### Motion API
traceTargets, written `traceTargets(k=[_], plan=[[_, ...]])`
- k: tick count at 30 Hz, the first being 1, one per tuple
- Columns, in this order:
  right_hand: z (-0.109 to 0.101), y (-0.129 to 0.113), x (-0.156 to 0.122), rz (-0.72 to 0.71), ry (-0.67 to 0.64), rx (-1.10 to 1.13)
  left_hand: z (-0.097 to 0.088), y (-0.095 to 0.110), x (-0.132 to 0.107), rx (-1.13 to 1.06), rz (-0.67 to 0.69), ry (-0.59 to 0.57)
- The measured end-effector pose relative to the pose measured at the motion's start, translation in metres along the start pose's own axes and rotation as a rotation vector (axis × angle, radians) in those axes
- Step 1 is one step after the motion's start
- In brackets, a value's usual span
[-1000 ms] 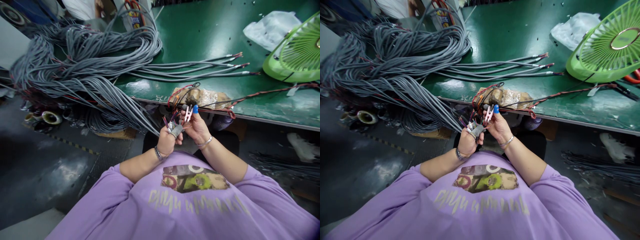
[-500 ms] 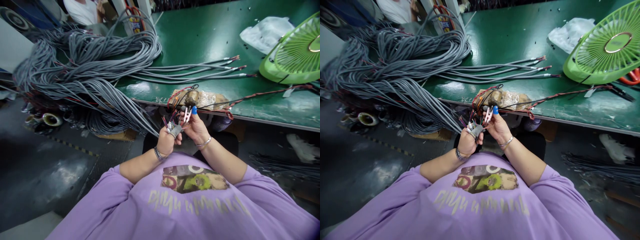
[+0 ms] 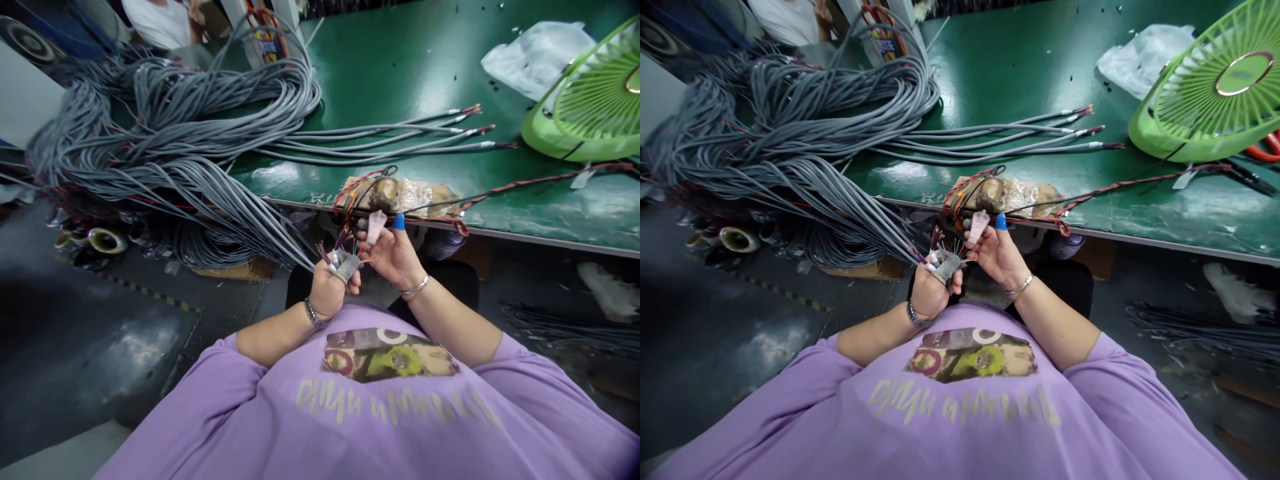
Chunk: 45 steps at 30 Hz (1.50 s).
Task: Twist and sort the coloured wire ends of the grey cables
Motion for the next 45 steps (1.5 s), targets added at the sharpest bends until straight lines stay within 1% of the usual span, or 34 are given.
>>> traceTargets(k=[3,5,9,13,17,24,29,31,34,37,40,41,42,45], plan=[[0.001,0.007,-0.011,0.118,-0.113,-0.139,-0.003,-0.003,0.000,0.020,0.004,-0.014],[0.000,0.007,-0.018,0.163,-0.164,-0.236,-0.002,-0.005,0.000,0.035,0.007,-0.034],[-0.007,-0.007,-0.025,0.141,-0.142,-0.395,0.001,-0.007,0.001,0.088,0.009,-0.064],[-0.007,-0.017,-0.023,0.096,-0.132,-0.511,0.003,-0.010,0.002,0.137,-0.011,-0.070],[-0.004,-0.022,-0.020,0.042,-0.134,-0.547,0.005,-0.011,0.000,0.156,-0.013,-0.102],[0.006,-0.017,-0.014,0.017,-0.207,-0.534,0.007,-0.016,0.001,0.199,-0.035,-0.142],[0.007,-0.007,-0.011,0.026,-0.188,-0.537,0.019,-0.022,0.000,0.215,-0.133,-0.249],[0.007,-0.006,-0.011,0.023,-0.184,-0.532,0.021,-0.024,0.000,0.209,-0.171,-0.265],[0.001,-0.006,-0.011,0.034,-0.160,-0.432,0.017,-0.024,0.002,0.175,-0.172,-0.221],[-0.014,-0.004,-0.015,0.072,-0.110,-0.301,0.004,-0.021,0.007,0.130,-0.135,-0.105],[-0.017,0.003,-0.023,0.088,-0.157,-0.255,-0.004,-0.018,0.010,0.104,-0.097,-0.016],[-0.016,0.005,-0.025,0.071,-0.166,-0.279,-0.005,-0.017,0.011,0.099,-0.087,-0.003],[-0.016,0.004,-0.027,0.025,-0.146,-0.317,-0.004,-0.016,0.011,0.098,-0.081,0.001],[-0.015,-0.009,-0.030,-0.178,-0.005,-0.424,0.000,-0.014,0.011,0.096,-0.079,-0.011]])
Point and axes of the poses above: each hand's wrist, its own x-axis towards the middle knuckle, its own z-axis out of the palm, y = z × x, the point moved 10 cm from there along x, towards the middle knuckle, and after that the axes turned 1 degree about -y, right-handed, at the moved point
